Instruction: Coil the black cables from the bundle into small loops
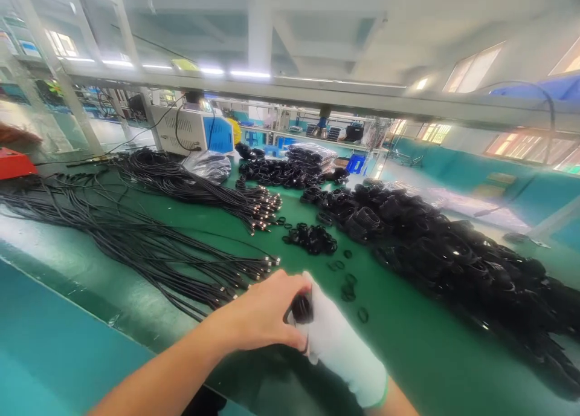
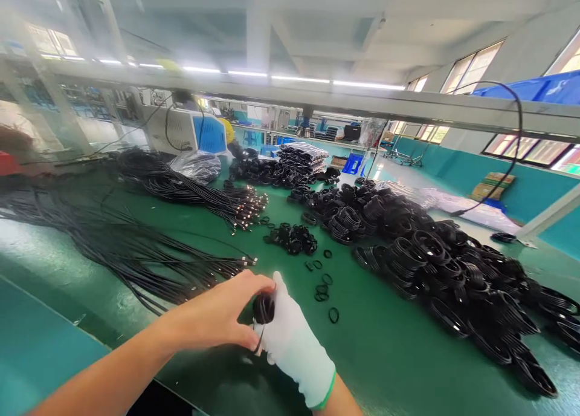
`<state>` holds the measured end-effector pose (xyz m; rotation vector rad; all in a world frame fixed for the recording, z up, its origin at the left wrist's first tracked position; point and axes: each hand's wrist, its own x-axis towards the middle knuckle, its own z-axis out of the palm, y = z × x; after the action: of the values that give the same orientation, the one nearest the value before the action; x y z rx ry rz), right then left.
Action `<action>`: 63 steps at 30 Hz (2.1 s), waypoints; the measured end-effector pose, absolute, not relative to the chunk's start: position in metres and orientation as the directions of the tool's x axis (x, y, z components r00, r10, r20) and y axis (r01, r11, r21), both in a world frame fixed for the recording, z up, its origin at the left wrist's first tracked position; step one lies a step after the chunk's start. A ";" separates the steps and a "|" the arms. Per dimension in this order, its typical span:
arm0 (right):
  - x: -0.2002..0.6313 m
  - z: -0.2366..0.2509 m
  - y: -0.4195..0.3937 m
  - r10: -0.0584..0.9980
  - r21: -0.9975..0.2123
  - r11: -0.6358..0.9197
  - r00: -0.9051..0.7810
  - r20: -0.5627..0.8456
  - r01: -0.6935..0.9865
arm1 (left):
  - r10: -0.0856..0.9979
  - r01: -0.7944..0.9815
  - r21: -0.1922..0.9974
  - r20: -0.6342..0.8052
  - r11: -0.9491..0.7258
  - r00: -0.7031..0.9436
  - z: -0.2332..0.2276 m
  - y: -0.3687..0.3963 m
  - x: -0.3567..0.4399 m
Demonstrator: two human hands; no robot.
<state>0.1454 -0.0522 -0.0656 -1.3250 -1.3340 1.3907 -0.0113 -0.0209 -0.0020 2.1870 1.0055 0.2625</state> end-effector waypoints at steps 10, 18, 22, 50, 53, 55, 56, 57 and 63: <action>0.153 -0.038 -0.059 0.998 -0.920 0.056 -0.007 0.057 0.387 | 0.591 0.555 0.722 -0.250 -0.414 0.767 -0.004 0.015 -0.009; 0.165 -0.052 -0.060 0.869 -0.864 -0.144 -0.479 0.122 -0.483 | 0.698 0.350 0.937 -0.250 -0.001 0.671 -0.017 -0.004 -0.013; 0.155 -0.053 -0.058 0.872 -0.816 -0.160 -0.467 0.146 -0.555 | 0.797 -0.027 0.992 -0.081 0.121 0.598 -0.007 -0.005 -0.013; 0.141 -0.056 -0.053 0.742 -0.503 -0.616 -0.662 -0.112 -0.606 | 0.713 0.054 0.973 0.127 -0.226 0.690 -0.015 0.013 -0.022; 0.139 -0.055 -0.052 0.785 -0.604 -0.551 -0.603 -0.141 -0.576 | 0.702 0.034 0.989 0.076 -0.141 0.708 -0.018 0.016 -0.022; 0.139 -0.055 -0.052 0.887 -0.746 -0.370 -0.450 -0.106 -0.553 | 0.784 0.198 0.958 0.043 -0.209 0.620 -0.016 0.013 -0.017; 0.140 -0.055 -0.052 0.923 -0.809 -0.278 -0.377 -0.076 -0.518 | 0.824 0.282 0.927 0.046 -0.245 0.564 -0.015 0.011 -0.014; 0.142 -0.055 -0.052 0.943 -0.853 -0.213 -0.327 -0.053 -0.477 | 0.858 0.344 0.899 0.063 -0.271 0.510 -0.013 0.009 -0.012; 0.149 -0.051 -0.051 0.936 -0.878 -0.243 -0.336 -0.102 -0.412 | 0.912 0.306 0.948 -0.045 -0.091 0.409 -0.019 -0.012 -0.012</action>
<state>0.1493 -0.0512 -0.0509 -0.8124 -0.9686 1.7517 -0.0124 -0.0116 -0.0187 1.6292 1.0927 0.7315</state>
